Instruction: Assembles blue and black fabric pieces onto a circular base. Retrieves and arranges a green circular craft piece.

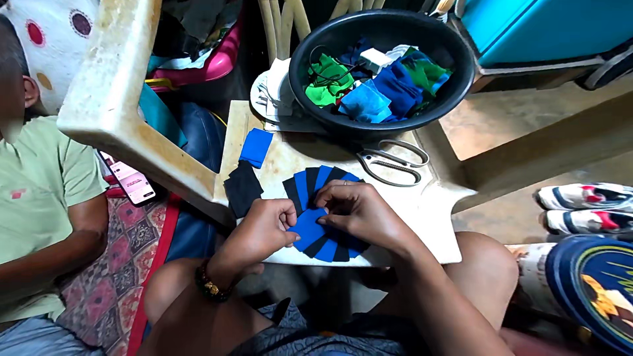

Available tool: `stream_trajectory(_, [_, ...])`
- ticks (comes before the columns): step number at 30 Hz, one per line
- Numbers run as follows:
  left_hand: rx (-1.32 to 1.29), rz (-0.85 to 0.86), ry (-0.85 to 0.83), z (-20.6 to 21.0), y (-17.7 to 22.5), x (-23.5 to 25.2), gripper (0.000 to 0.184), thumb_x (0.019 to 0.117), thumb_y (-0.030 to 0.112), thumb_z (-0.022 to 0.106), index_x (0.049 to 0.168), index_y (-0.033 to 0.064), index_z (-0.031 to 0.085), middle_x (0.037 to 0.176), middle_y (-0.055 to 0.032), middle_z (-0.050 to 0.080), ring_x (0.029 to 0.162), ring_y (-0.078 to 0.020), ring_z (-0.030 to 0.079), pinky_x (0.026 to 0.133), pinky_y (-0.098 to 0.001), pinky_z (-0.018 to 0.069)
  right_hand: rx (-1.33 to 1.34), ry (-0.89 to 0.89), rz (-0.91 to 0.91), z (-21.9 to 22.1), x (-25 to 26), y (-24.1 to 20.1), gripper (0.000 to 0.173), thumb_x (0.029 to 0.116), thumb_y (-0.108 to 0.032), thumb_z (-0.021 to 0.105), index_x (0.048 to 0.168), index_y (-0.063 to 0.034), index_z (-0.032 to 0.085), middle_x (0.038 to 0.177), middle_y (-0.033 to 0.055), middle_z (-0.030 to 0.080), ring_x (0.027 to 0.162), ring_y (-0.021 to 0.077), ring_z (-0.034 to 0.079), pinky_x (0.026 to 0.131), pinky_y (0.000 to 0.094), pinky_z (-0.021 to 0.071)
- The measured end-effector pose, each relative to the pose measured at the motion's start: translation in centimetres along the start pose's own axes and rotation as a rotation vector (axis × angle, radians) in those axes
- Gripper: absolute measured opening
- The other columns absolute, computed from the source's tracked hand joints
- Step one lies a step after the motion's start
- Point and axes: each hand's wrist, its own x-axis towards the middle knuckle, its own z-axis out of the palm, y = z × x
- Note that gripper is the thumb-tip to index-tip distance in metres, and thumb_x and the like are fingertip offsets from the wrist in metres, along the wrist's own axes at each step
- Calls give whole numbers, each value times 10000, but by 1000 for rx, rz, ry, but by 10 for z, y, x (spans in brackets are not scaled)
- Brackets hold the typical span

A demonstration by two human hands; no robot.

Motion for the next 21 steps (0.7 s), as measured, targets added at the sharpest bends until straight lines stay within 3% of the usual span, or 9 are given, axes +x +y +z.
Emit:
stream_trajectory(13, [52,7,31,-1,-1,2,162,842,-24,781,923,-15,641,765,-24,629,631,-8,594,630,-156,515,-5,19,-19,1,1,2,96,787,8,769,843,-17,696,938,53,670,730,15,639,640,153,560])
stream_trajectory(21, [13,-24,39,-11,-7,2,34,977,41,647,960,12,640,726,-6,668,602,0,633,612,-159,539,-25,15,-3,1,1,2,101,789,5,774,849,-18,696,940,51,672,735,17,638,641,154,558])
